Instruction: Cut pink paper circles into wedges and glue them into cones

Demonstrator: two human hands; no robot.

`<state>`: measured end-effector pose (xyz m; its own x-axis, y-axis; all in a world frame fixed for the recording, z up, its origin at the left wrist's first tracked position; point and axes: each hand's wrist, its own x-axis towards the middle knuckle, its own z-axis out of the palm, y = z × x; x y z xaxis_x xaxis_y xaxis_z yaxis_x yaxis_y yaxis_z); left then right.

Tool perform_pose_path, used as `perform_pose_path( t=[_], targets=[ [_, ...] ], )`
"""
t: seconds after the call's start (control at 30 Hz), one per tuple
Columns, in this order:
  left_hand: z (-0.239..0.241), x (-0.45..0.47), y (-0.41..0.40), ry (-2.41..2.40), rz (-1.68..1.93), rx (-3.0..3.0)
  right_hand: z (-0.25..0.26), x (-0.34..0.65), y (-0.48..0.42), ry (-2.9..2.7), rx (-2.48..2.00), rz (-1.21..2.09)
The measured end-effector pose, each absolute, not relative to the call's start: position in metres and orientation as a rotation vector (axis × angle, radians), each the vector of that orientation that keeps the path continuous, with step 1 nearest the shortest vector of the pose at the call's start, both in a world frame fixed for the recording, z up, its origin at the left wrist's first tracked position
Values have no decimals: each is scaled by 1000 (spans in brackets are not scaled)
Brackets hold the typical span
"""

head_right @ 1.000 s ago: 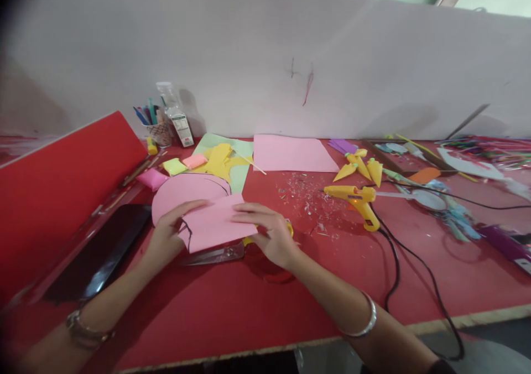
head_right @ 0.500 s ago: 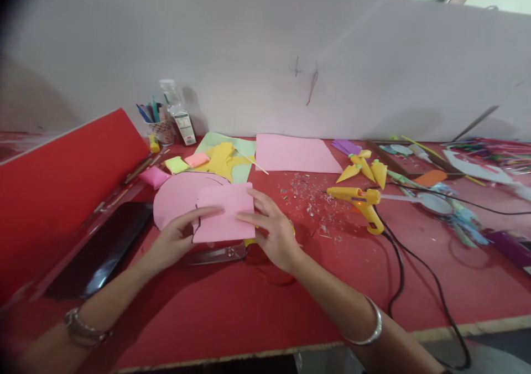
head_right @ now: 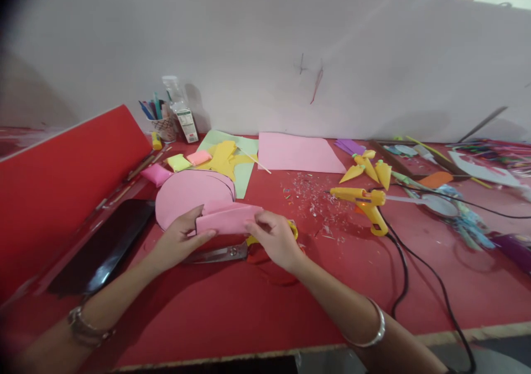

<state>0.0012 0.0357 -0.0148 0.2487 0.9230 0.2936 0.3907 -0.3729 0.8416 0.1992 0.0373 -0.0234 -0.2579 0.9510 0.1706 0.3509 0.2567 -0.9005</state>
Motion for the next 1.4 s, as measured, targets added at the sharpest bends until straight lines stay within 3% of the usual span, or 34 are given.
perform_pose_path(
  t=[0.37,0.57,0.93,1.07,1.27,1.4],
  targets=[
    [-16,-2,34,1264,1072,1705,-20,195,34,-1855,-1105,1074],
    [-17,-2,36,1152,875,1799,-20,194,36,-1812,-1153,1032],
    [-14,8,25,952,573,1714,-22,196,35,-1762,-1436,718],
    [-16,12,22,899,595,1777,-22,194,33,-1764,-1466,705],
    [-21,18,22,1183,765,1861,-18,191,29,-1779,-1321,820],
    [-21,19,20,1056,637,1836,-16,191,28,-1752,-1264,814]
  ],
)
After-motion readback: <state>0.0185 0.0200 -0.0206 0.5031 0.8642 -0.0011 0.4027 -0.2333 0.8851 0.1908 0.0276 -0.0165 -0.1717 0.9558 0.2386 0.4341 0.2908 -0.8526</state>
